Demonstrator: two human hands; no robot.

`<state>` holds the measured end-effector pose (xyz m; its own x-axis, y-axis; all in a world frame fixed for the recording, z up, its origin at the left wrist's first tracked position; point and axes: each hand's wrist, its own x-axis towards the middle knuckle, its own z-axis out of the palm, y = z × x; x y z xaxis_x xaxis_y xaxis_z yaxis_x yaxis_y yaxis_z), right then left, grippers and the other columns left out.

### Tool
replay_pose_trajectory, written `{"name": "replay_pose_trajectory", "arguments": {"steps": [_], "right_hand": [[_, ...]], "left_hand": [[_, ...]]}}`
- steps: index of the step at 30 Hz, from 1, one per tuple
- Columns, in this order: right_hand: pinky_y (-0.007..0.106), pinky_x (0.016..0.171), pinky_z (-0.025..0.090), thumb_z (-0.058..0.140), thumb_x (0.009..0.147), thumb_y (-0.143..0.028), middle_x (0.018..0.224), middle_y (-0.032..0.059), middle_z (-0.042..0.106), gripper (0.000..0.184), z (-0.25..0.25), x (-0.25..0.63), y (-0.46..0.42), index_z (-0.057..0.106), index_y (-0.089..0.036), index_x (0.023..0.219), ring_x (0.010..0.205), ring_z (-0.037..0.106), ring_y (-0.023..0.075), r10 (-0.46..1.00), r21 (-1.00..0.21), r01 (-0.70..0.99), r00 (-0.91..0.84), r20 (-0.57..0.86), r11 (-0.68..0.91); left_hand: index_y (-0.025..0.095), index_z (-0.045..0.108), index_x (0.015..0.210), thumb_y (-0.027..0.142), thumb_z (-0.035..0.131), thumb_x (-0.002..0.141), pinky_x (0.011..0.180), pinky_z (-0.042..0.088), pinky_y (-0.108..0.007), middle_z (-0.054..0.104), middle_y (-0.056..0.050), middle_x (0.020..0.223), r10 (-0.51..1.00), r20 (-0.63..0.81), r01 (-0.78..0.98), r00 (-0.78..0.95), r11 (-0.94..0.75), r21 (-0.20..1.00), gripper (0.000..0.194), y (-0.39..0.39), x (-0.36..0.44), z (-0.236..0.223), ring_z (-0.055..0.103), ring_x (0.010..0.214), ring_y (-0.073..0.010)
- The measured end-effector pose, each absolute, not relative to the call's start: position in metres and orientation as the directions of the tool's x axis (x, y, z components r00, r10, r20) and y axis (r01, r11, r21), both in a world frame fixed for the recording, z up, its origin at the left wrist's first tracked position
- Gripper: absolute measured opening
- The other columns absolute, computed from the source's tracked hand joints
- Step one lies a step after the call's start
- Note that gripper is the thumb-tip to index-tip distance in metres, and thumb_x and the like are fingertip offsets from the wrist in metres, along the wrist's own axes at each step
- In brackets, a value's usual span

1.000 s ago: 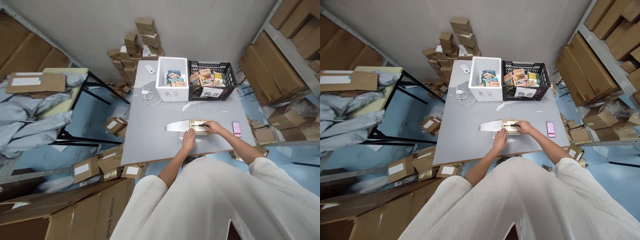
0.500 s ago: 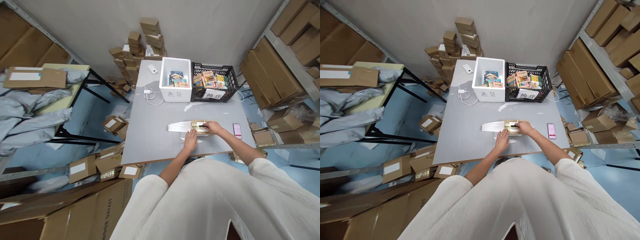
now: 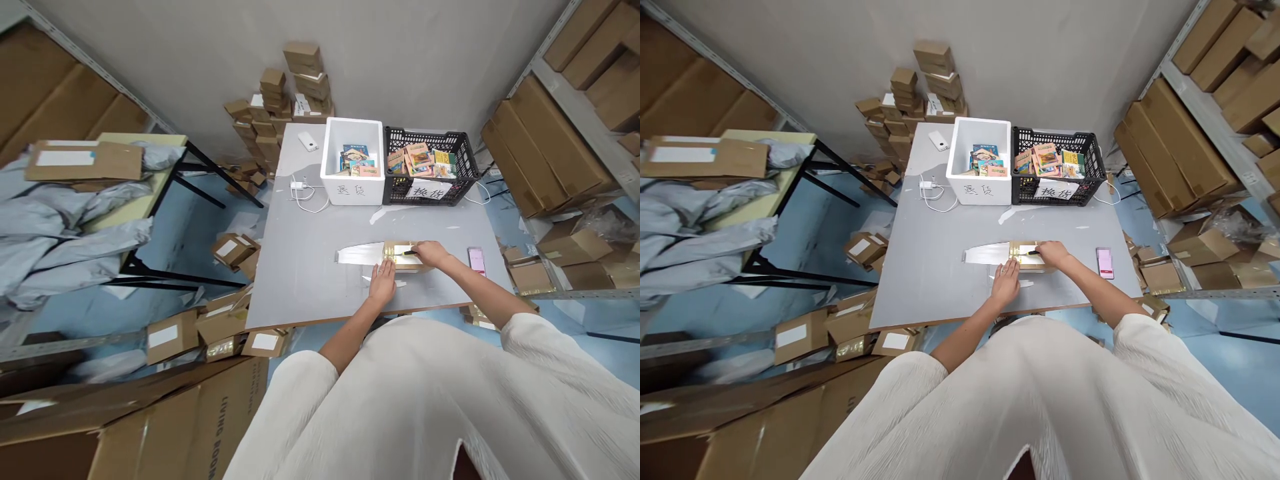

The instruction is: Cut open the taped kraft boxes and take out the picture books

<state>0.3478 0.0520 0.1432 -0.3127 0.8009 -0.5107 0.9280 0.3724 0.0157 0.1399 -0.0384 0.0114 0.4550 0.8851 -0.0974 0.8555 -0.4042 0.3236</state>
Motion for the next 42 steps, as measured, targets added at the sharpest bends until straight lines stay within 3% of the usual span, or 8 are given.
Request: {"name": "replay_pose_trajectory", "arguments": {"steps": [10, 20, 24, 28, 34, 42], "right_hand": [[0.038, 0.090, 0.053, 0.051, 0.107, -0.018, 0.130, 0.0189, 0.078, 0.035, 0.153, 0.395, 0.051, 0.080, -0.021, 0.127, 0.117, 0.074, 0.0331, 0.796, 0.068, 0.940, -0.243, -0.554, 0.335], [0.041, 0.090, 0.052, 0.055, 0.106, -0.030, 0.125, 0.0179, 0.079, 0.034, 0.153, 0.484, 0.041, 0.082, -0.026, 0.126, 0.112, 0.074, 0.0339, 0.829, 0.016, 0.979, -0.164, -0.534, 0.204], [0.036, 0.085, 0.051, 0.055, 0.106, -0.036, 0.123, 0.0140, 0.081, 0.034, 0.149, 0.512, 0.033, 0.082, -0.028, 0.126, 0.109, 0.074, 0.0319, 0.856, -0.062, 0.989, -0.148, -0.495, 0.135], [0.031, 0.079, 0.048, 0.055, 0.106, -0.039, 0.116, 0.0103, 0.083, 0.036, 0.135, 0.532, 0.018, 0.080, -0.026, 0.130, 0.100, 0.074, 0.0278, 0.876, -0.241, 0.969, -0.162, -0.454, 0.054], [0.029, 0.079, 0.049, 0.057, 0.105, -0.034, 0.113, 0.0070, 0.083, 0.034, 0.097, 0.528, -0.008, 0.081, -0.025, 0.128, 0.096, 0.073, 0.0247, 0.900, -0.451, 0.891, -0.158, -0.406, -0.047], [0.029, 0.084, 0.051, 0.059, 0.106, -0.037, 0.115, 0.0068, 0.083, 0.032, 0.069, 0.521, -0.019, 0.080, -0.024, 0.127, 0.101, 0.074, 0.0254, 0.917, -0.554, 0.826, -0.136, -0.374, -0.103]], "left_hand": [[0.012, 0.028, 0.176, 0.018, 0.046, 0.098, 0.138, 0.023, -0.054, 0.031, -0.018, 0.182, 0.895, -0.130, 0.876, 0.427, -0.374, 0.306, 0.080, -0.041, 0.143, 0.012, 0.027, 0.170, -0.0302], [0.012, 0.035, 0.173, 0.017, 0.044, 0.098, 0.136, 0.026, -0.053, 0.033, -0.019, 0.181, 0.909, -0.158, 0.901, 0.385, -0.333, 0.279, 0.075, -0.041, 0.147, 0.016, 0.030, 0.169, -0.0308], [0.013, 0.047, 0.164, 0.020, 0.048, 0.099, 0.135, 0.025, -0.056, 0.044, -0.021, 0.174, 0.930, -0.131, 0.914, 0.343, -0.299, 0.275, 0.065, -0.037, 0.152, 0.025, 0.037, 0.164, -0.0336], [0.019, 0.059, 0.147, 0.026, 0.055, 0.100, 0.129, 0.032, -0.057, 0.057, -0.020, 0.158, 0.945, -0.106, 0.922, 0.310, -0.272, 0.277, 0.048, -0.023, 0.171, 0.038, 0.047, 0.152, -0.0355], [0.024, 0.052, 0.151, 0.037, 0.065, 0.101, 0.120, 0.038, -0.051, 0.056, -0.017, 0.154, 0.840, -0.187, 0.845, 0.509, -0.447, 0.294, 0.054, 0.010, 0.219, 0.046, 0.052, 0.142, -0.0351], [0.024, 0.051, 0.148, 0.031, 0.067, 0.099, 0.123, 0.032, -0.056, 0.059, -0.018, 0.148, 0.814, -0.284, 0.861, 0.507, -0.460, 0.219, 0.052, 0.032, 0.238, 0.034, 0.054, 0.139, -0.0365]]}}
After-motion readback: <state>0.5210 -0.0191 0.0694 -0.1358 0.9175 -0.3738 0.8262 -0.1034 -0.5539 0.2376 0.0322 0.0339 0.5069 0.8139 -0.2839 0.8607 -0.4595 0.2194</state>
